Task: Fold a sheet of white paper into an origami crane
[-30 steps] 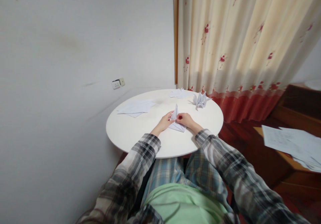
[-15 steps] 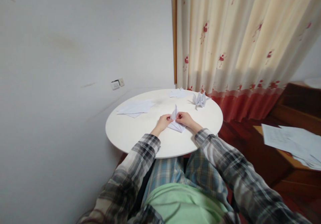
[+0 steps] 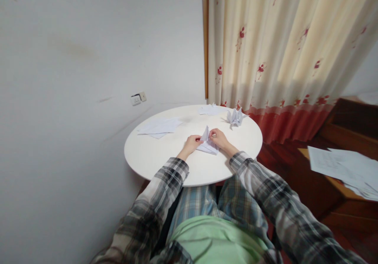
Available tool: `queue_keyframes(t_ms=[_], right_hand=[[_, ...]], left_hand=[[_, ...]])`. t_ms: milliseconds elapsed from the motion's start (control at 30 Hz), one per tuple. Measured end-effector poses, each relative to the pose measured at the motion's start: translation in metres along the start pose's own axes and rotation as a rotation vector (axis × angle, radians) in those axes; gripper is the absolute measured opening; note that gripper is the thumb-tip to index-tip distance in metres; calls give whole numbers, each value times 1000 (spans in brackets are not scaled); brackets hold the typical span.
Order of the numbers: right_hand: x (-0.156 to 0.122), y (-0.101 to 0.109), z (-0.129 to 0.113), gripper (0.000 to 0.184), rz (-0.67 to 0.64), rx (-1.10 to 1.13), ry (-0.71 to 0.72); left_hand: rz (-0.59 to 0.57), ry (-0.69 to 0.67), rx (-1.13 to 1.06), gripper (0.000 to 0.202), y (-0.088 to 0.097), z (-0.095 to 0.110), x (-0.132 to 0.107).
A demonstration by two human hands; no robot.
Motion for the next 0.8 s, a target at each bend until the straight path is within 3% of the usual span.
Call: queue_keyframes(t_ms=[167, 600, 800], right_hand=[[-1, -5, 3, 15, -74, 12, -26], [-4, -7, -4, 5, -126, 2, 95], [-3, -7, -3, 5, -129, -47, 110]], left_hand=[[-6, 11, 13, 12, 1, 2, -2], [-5, 6, 99, 15, 2, 2, -3], [-15, -7, 29, 13, 2, 3, -3]])
Point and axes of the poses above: each hand's wrist, its own x-axis towards the middle knuckle, its own y-axis out of the back of the hand, z = x × y, the point moved 5 cm from there along x, towards the middle knuckle
